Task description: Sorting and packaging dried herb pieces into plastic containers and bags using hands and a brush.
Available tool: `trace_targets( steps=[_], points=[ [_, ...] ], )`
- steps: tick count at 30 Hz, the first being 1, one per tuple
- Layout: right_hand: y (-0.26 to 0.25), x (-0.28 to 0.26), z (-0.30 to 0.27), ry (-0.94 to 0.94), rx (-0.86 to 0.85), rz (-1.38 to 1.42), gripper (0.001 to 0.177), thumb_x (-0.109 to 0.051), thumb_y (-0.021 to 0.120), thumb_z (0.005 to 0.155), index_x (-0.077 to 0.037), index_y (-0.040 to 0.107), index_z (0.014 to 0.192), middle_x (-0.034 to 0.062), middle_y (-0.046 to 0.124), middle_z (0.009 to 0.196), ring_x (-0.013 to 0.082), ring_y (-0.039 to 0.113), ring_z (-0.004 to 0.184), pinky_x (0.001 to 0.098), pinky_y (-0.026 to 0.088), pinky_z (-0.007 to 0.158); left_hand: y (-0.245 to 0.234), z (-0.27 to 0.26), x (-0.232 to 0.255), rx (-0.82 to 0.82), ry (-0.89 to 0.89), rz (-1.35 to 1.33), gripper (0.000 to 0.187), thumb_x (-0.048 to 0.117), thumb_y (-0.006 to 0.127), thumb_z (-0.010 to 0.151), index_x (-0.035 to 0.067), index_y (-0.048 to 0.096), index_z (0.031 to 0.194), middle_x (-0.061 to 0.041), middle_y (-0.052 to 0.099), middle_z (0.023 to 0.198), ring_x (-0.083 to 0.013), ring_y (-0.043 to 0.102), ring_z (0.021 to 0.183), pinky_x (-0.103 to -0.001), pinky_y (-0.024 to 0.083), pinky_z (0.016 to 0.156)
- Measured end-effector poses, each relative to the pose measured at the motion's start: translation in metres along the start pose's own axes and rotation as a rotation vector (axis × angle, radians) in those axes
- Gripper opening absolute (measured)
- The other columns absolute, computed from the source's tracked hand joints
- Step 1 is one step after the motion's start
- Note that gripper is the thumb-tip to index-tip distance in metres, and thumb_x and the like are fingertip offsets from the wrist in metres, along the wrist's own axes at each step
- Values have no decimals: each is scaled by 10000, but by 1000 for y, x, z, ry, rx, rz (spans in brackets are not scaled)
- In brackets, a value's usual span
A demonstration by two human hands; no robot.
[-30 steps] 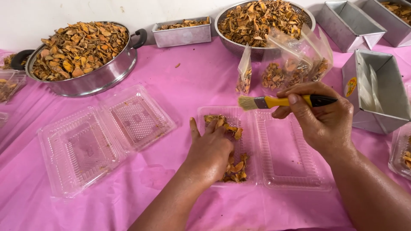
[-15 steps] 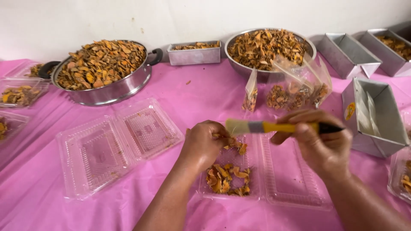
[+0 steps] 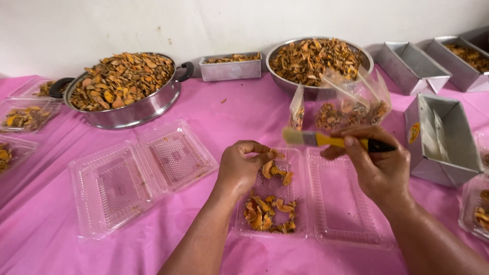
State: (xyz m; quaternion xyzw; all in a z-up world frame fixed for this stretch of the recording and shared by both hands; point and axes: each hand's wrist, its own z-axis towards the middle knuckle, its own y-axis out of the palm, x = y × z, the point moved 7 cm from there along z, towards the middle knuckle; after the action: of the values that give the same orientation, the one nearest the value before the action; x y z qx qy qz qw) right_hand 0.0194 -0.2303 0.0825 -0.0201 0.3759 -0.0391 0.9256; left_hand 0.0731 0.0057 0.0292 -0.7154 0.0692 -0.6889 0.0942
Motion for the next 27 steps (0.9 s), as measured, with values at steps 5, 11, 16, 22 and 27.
trace_targets(
  steps=[5, 11, 16, 22, 27],
  points=[
    [-6, 14, -2, 72, 61, -24, 97, -22, 574, 1044, 60, 582, 1097, 265, 734, 999, 345, 792, 759, 395, 708, 722, 19, 19, -27, 86, 166, 395, 108, 236, 753, 903, 212, 858, 913, 53, 706, 1145, -169, 568, 1233, -566, 132, 1173],
    [-6, 11, -3, 46, 47, -49, 67, 25, 551, 1049, 83, 560, 1080, 248, 707, 1037, 356, 790, 766, 402, 711, 743, 34, -20, 4, -164, 260, 702, 256, 45, 659, 914, 189, 797, 1075, -59, 492, 1528, -282, 269, 1531, -669, -73, 1240],
    [-5, 11, -2, 105, 61, -63, 85, 9, 570, 1043, 90, 586, 1064, 245, 728, 982, 337, 783, 720, 366, 681, 754, 70, -51, -17, -624, 464, 1171, 119, 103, 827, 764, 163, 801, 863, -151, 581, 1214, -396, 319, 1417, -854, 4, 1167],
    [-6, 14, -4, 95, 60, -18, 68, 11, 576, 1040, 74, 552, 1050, 274, 714, 1052, 371, 778, 722, 389, 688, 734, 73, -50, -21, -532, 597, 1274, 186, -13, 665, 816, 109, 793, 873, -119, 628, 1081, -400, 392, 1361, -857, 77, 1159],
    [-10, 11, -3, 109, 69, 31, 91, -20, 586, 1033, 64, 562, 1058, 276, 719, 1033, 374, 776, 714, 413, 693, 724, 64, -41, -5, -467, 554, 1159, 166, 33, 674, 815, 134, 803, 846, -54, 708, 1081, -320, 479, 1298, -793, 67, 1191]
  ],
)
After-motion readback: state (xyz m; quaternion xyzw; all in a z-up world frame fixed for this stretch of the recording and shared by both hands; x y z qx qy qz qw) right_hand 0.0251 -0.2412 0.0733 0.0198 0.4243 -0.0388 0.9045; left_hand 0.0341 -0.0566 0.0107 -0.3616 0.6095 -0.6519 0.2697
